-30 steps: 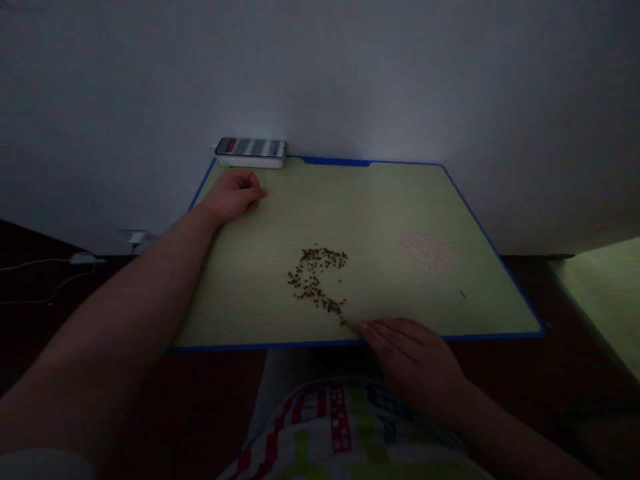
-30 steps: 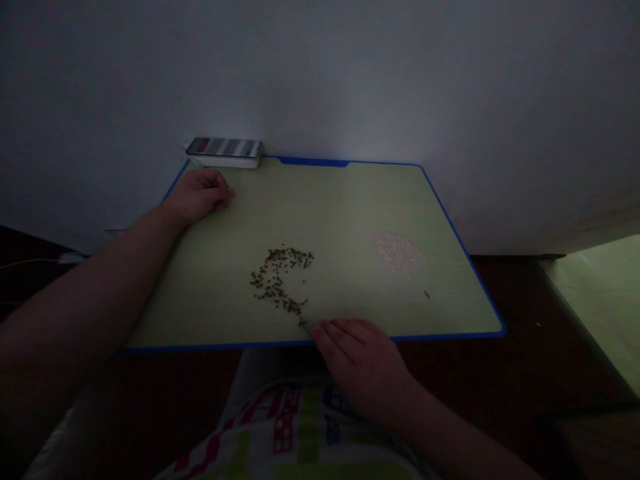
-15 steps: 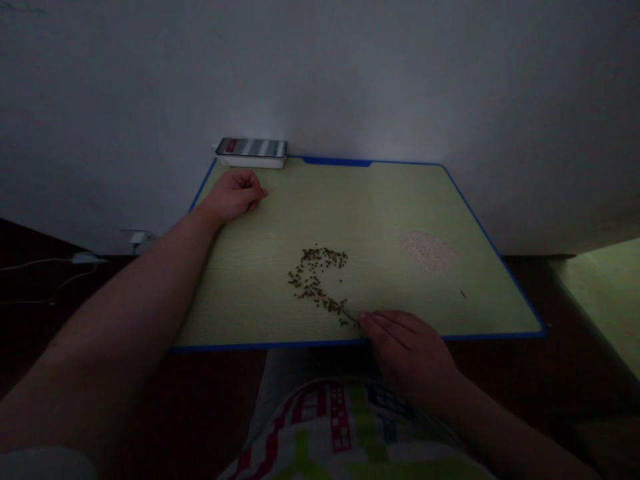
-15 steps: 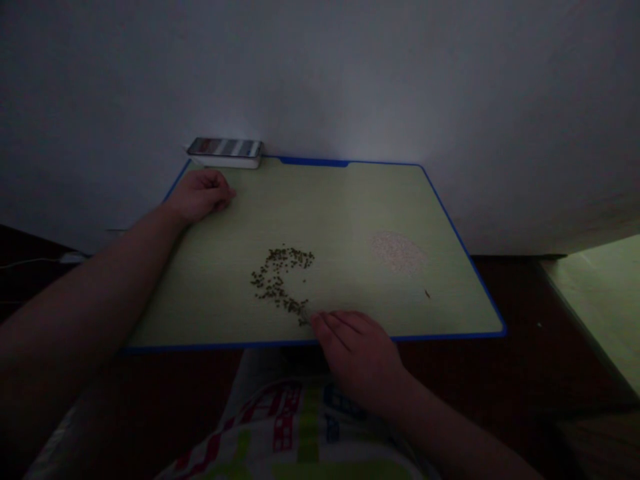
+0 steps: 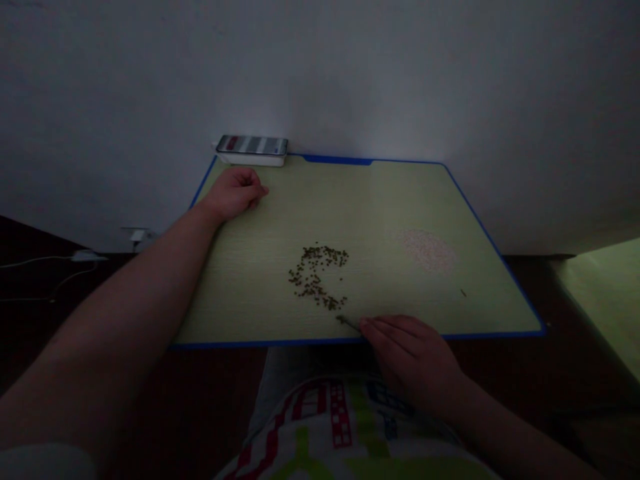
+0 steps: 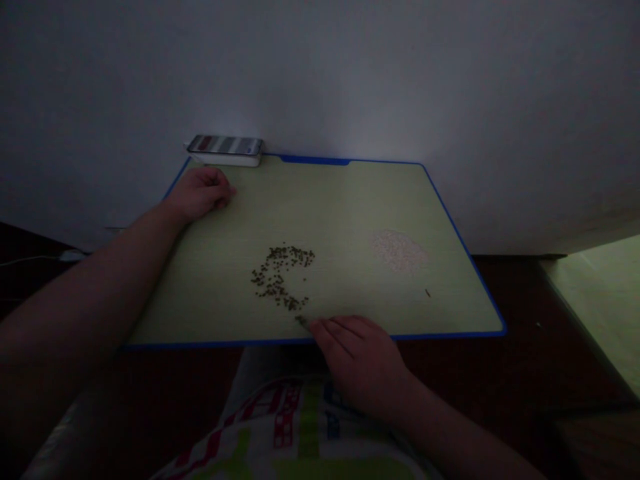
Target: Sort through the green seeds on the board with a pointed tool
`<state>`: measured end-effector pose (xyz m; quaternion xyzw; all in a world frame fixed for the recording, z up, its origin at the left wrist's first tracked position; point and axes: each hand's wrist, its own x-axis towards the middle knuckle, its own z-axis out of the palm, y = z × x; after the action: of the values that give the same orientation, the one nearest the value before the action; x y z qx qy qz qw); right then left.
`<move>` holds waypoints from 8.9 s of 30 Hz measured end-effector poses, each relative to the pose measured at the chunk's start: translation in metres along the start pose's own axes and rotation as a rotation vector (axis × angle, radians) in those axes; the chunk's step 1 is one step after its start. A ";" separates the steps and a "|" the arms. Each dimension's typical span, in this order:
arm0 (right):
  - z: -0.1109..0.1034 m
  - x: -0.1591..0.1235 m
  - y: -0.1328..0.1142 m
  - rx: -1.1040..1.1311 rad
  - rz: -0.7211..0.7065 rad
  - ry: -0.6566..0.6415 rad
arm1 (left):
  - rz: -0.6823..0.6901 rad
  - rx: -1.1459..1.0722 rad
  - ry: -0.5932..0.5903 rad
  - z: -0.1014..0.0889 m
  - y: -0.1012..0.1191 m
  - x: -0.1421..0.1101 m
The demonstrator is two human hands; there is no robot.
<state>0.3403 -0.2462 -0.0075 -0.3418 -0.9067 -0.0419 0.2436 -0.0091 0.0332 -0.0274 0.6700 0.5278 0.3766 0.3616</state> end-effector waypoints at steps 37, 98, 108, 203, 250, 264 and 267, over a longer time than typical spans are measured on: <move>0.000 -0.001 0.002 0.007 -0.012 -0.030 | -0.001 0.006 0.004 -0.001 -0.001 0.001; 0.002 0.001 0.004 -0.184 0.069 0.016 | -0.041 0.008 0.014 0.000 0.007 -0.002; 0.003 0.003 0.006 -0.133 0.060 0.020 | -0.031 0.009 0.020 0.000 0.009 -0.003; -0.002 0.015 0.002 -0.125 0.100 0.009 | -0.033 0.038 -0.018 0.001 0.014 -0.006; 0.025 0.037 0.014 -0.363 0.165 -0.152 | -0.052 0.069 -0.028 0.001 0.020 -0.009; 0.011 0.002 0.038 -0.270 0.045 -0.120 | -0.012 0.036 -0.003 0.002 0.014 -0.006; 0.009 0.002 0.027 -0.144 -0.033 -0.077 | -0.021 0.030 -0.007 0.003 0.015 -0.006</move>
<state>0.3521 -0.2222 -0.0166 -0.3446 -0.9155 -0.0980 0.1828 -0.0010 0.0246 -0.0160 0.6711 0.5392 0.3624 0.3572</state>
